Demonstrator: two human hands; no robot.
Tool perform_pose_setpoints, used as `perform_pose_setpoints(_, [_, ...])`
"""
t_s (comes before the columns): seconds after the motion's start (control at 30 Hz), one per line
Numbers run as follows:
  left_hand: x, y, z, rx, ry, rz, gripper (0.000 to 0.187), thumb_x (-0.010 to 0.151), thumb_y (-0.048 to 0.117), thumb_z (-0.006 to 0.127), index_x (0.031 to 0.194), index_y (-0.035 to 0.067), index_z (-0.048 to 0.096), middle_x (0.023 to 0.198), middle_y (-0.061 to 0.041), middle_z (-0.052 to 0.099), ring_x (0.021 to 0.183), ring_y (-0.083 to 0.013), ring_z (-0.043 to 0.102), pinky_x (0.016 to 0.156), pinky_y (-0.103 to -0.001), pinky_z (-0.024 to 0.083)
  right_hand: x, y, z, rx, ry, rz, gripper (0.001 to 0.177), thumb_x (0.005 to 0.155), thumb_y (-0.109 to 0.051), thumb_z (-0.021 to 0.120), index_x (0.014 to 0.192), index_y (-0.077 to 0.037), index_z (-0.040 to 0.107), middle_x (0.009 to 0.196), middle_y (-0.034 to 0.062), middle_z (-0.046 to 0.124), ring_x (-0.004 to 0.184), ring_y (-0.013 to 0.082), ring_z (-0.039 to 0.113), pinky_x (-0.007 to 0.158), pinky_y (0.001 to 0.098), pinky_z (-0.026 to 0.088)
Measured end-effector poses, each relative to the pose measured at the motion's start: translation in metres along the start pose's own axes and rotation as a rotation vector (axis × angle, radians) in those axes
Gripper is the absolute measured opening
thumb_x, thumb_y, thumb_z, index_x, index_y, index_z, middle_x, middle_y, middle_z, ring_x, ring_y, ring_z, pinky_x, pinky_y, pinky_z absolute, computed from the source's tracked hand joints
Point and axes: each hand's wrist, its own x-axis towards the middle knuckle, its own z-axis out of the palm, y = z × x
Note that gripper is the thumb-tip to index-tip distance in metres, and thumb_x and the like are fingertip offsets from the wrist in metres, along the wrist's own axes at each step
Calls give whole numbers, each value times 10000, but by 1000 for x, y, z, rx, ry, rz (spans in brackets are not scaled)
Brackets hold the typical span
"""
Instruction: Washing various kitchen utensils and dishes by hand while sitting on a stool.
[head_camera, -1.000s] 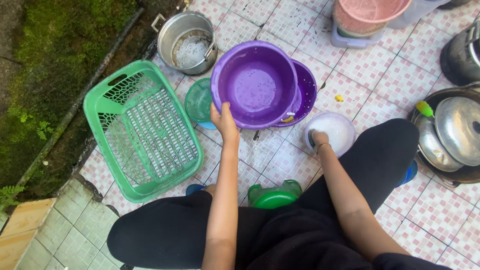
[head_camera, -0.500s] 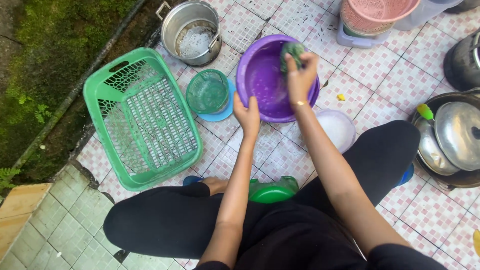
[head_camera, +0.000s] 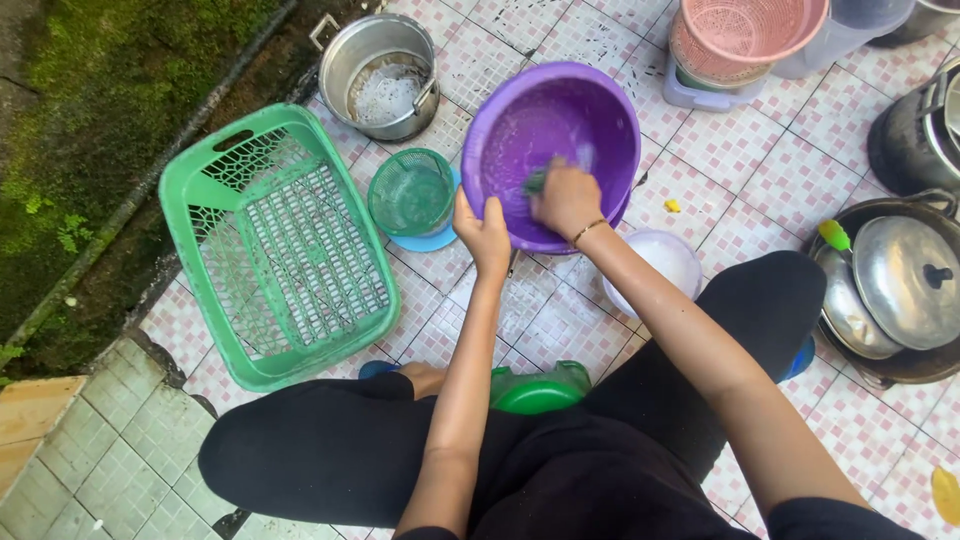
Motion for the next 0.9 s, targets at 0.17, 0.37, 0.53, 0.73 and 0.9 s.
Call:
perform_pose_setpoints(0.17, [-22, 2, 23, -197, 82, -29, 314, 886, -58, 498, 1177, -38, 615, 1076, -29, 664, 920, -117, 617, 840, -286, 524, 21, -2, 2, 201, -29, -178, 353, 890, -209, 733, 1138, 7, 603, 1062, 251, 653, 945, 429, 669, 859, 508, 564])
perform_pose_setpoints(0.37, [-14, 5, 19, -204, 42, -203, 124, 966, -63, 550, 1074, -120, 571, 833, -92, 495, 715, -175, 431, 624, -342, 389, 18, -2, -38, -345, 352, -22, 225, 920, -158, 618, 1144, -134, 629, 1179, 147, 625, 1055, 378, 642, 752, 490, 566])
perform_pose_setpoints(0.53, [-15, 14, 9, -185, 98, -20, 318, 902, -47, 516, 1209, -57, 598, 1105, -88, 675, 957, -164, 618, 908, -336, 525, -16, 13, 8, -166, -254, -199, 355, 851, -264, 649, 1148, -70, 627, 1143, 230, 623, 938, 464, 647, 795, 534, 528])
perform_pose_setpoints(0.73, [-37, 6, 24, 107, 4, 38, 351, 861, -9, 568, 1202, -75, 613, 1066, -156, 708, 979, -220, 673, 922, -375, 537, 6, 9, 0, 348, 22, -312, 226, 894, -157, 707, 1037, -6, 619, 995, 207, 662, 928, 429, 674, 810, 499, 565])
perform_pose_setpoints(0.9, [-20, 16, 19, 116, -9, 42, 274, 853, 15, 579, 1113, -60, 618, 972, -152, 711, 874, -233, 681, 859, -381, 559, 24, 31, 0, -181, 255, -118, 165, 854, -59, 641, 1013, -35, 679, 989, 155, 692, 870, 350, 696, 616, 419, 591])
